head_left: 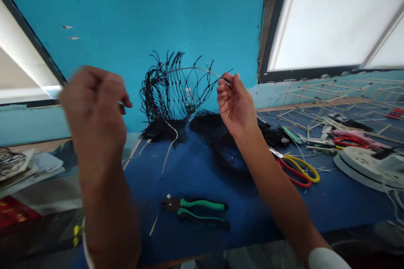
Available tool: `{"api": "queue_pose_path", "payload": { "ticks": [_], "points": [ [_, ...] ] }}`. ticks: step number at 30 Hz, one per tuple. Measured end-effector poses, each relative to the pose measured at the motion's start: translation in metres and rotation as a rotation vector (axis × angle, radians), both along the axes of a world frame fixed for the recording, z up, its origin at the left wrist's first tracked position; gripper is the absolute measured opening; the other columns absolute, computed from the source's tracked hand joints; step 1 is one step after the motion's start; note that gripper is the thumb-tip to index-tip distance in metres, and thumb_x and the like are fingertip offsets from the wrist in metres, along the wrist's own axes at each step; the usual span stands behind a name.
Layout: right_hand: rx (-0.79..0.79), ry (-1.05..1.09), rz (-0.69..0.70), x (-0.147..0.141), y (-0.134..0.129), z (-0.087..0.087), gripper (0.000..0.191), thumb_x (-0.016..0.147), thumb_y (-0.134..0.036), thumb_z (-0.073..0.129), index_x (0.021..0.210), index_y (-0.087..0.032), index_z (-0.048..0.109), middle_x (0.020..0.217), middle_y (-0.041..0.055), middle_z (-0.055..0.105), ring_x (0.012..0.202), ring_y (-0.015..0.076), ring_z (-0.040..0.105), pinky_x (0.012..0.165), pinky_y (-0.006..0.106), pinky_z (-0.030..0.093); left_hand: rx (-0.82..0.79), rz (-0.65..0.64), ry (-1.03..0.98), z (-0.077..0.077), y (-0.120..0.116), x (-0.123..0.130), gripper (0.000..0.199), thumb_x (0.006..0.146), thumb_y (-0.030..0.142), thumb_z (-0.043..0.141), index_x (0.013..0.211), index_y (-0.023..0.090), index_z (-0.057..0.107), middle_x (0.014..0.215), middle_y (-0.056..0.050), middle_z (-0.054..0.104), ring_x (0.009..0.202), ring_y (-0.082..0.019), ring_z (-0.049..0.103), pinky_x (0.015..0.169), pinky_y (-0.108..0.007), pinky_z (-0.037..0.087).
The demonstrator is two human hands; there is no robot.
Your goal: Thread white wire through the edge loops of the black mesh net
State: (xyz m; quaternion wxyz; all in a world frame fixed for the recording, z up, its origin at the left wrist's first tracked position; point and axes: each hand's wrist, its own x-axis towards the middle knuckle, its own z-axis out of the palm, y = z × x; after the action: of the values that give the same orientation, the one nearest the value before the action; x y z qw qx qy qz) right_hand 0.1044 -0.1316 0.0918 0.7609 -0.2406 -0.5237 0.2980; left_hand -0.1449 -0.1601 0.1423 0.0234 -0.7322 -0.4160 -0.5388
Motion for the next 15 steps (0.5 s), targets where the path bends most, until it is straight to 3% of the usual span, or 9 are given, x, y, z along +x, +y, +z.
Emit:
{"api": "queue_pose_path", "payload": {
  "ticks": [4,7,11,15],
  "points": [
    [0.053,0.041,-0.017,0.005,0.002,-0.001,0.053,0.093,-0.065,0.055,0.121,-0.022,0.065,0.118,0.0099,0.068,0.115,0.0194,0.067,0.084,0.030,0.063,-0.226,-0.005,0.097,-0.003,0.005,-0.010,0.047,0.098,0.054,0.048,0.068,0.020,0.059,0.065,0.000,0.060,0.062,-0.015,0.054,0.061,-0.036,0.040],
    [0.083,0.130,-0.012,0.008,0.003,-0.002,0.043,0.093,-0.059,0.059,0.117,-0.023,0.066,0.118,0.0080,0.068,0.114,0.0179,0.068,0.086,0.029,0.062,-0.172,-0.037,0.022,-0.003,0.003,-0.018,0.049,0.102,0.053,0.044,0.069,0.020,0.060,0.062,0.001,0.060,0.061,-0.014,0.054,0.061,-0.035,0.042],
    [0.122,0.112,-0.054,0.012,0.002,-0.003,0.038,0.096,-0.059,0.054,0.116,-0.029,0.067,0.122,0.0050,0.067,0.119,0.0189,0.066,0.084,0.029,0.061,-0.175,-0.008,0.156,-0.002,-0.011,-0.021,0.047,0.101,0.059,0.043,0.085,0.024,0.070,0.078,-0.001,0.070,0.072,-0.018,0.063,0.066,-0.036,0.044],
    [0.156,-0.017,-0.133,0.008,-0.006,-0.002,0.049,0.098,-0.067,0.043,0.127,-0.033,0.063,0.133,0.0044,0.063,0.128,0.0230,0.062,0.079,0.030,0.060,-0.145,0.094,0.354,-0.004,-0.022,-0.003,0.038,0.094,0.061,0.053,0.103,0.028,0.070,0.090,-0.004,0.075,0.078,-0.023,0.065,0.071,-0.040,0.041]
  ]
}}
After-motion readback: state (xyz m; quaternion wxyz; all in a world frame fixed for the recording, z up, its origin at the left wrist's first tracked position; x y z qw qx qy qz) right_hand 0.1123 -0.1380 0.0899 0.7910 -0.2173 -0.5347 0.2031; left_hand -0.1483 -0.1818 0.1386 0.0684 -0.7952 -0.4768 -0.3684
